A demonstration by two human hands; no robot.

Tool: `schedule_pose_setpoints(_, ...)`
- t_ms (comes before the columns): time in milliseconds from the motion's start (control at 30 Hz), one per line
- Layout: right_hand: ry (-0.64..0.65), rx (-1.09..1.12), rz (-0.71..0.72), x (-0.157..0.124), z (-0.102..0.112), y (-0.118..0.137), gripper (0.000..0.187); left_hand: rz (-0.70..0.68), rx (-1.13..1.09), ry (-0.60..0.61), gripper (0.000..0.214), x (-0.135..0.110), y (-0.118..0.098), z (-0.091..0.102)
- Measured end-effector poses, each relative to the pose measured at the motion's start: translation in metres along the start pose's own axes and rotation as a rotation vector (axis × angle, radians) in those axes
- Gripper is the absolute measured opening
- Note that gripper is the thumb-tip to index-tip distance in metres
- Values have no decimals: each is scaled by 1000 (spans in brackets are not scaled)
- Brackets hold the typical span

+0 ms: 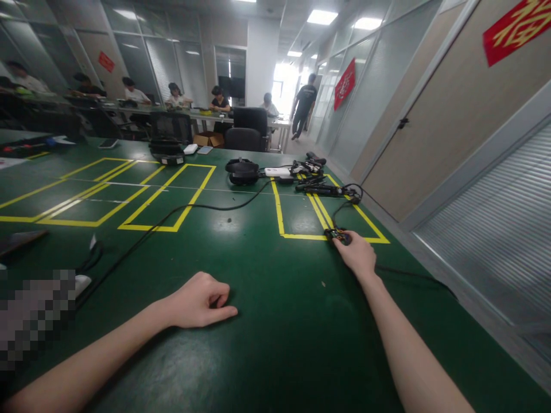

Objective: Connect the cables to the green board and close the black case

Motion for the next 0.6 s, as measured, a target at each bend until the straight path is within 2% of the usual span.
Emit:
schedule_pose_setpoints(67,65,31,20,-15,-1,33,42,4,-1,1,40,0,0,0)
schedule_pose_setpoints(133,97,111,125,-34,-1,65,37,4,2,-6,40,0,1,0)
schedule_pose_setpoints(200,165,231,283,-55,-1,92,34,-2,10,-38,38,-1,1,0)
schedule_pose_setpoints(300,299,450,590,-89,4,123,31,-33,29,-154,24,-1,1,2)
schedule_pose_setpoints(367,426,547,766,-111,11,138,33,-67,31,-252,17,-2,1,3)
schedule_pose_setpoints(467,576,626,964,-134,24,152,31,-111,26,-338,33,-1,2,3)
schedule_pose_setpoints(600,620,648,1062,-144,34,157,27,-141,53,-250,24,0,3,1)
Point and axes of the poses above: each hand's wrist, its own x-axis towards the middle knuckle, its own z-axis out of the back of the hand, y = z × x, the point moved 1 cm from there along x, towards the middle knuckle
